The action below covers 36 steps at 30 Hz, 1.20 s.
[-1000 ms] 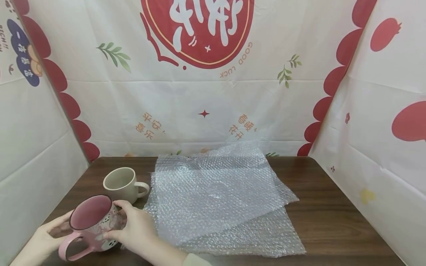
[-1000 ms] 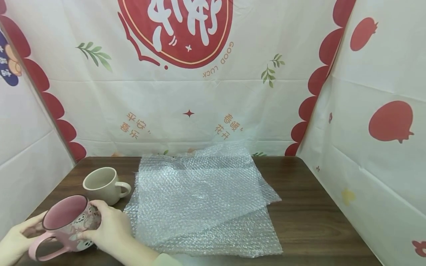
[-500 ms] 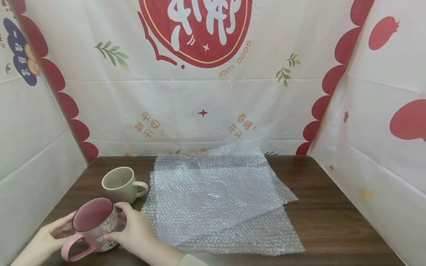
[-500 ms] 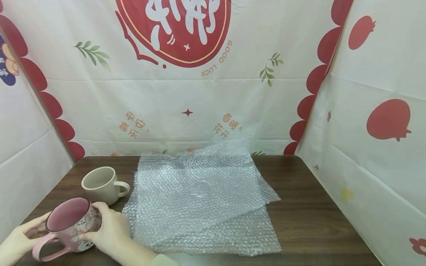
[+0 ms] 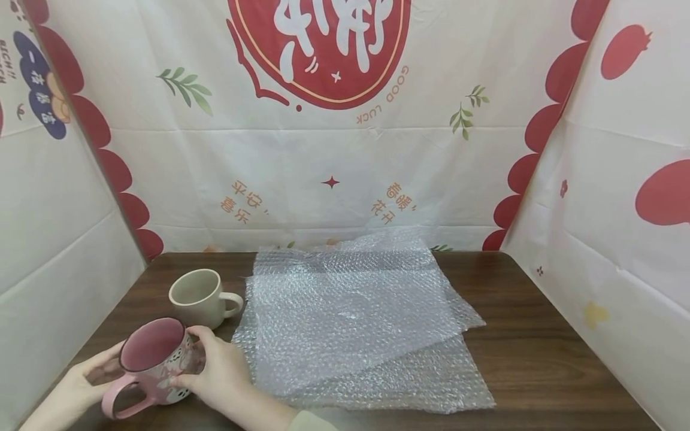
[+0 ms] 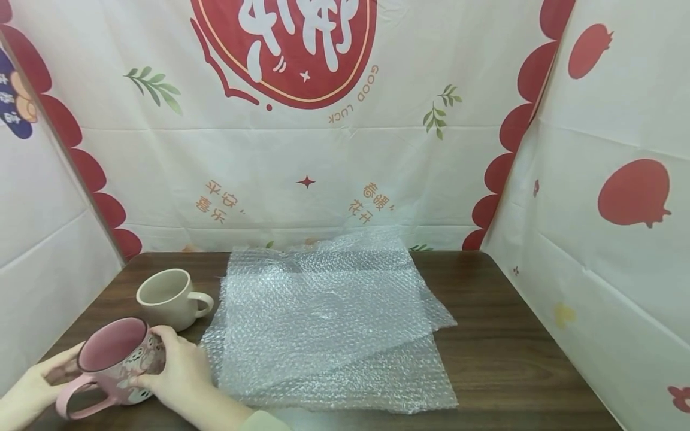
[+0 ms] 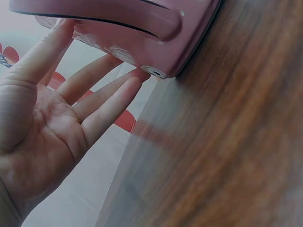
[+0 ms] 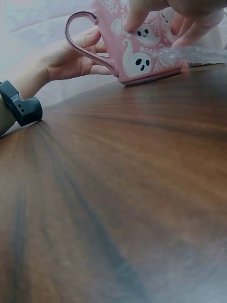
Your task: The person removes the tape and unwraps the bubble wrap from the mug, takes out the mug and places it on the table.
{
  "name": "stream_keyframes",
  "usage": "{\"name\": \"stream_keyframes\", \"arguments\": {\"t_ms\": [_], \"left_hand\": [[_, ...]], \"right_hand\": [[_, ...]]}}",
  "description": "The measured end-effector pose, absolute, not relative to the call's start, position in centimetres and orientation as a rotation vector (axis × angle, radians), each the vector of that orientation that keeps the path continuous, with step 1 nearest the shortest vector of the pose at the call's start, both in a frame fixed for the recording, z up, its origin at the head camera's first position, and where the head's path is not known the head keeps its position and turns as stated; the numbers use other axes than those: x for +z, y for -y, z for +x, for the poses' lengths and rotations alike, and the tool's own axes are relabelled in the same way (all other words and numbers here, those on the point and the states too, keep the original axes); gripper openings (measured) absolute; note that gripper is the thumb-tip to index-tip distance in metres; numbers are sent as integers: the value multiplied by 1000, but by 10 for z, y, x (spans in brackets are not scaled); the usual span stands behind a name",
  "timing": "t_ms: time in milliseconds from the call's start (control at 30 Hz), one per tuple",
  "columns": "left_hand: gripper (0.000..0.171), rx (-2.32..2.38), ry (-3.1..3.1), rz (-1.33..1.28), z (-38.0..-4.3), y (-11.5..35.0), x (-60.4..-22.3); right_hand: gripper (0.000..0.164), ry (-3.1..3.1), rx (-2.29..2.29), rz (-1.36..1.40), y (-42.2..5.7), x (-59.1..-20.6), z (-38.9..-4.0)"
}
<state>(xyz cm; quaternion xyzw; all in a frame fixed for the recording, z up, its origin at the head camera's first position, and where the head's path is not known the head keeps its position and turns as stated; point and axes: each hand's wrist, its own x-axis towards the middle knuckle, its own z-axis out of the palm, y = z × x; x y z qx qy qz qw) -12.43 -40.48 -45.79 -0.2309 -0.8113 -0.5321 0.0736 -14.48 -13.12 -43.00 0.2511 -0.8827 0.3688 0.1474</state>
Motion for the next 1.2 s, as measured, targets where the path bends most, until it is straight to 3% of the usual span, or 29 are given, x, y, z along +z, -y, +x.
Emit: {"name": "stream_keyframes", "arguments": {"t_ms": [700, 1200], "left_hand": [[77, -1657, 2368, -881, -127, 410, -458], [46, -1374, 2590, -570, -119, 401, -439]], "right_hand": [[65, 2639, 1156, 845, 122, -424, -142], [47, 2562, 1572, 957, 104, -400, -137]]}}
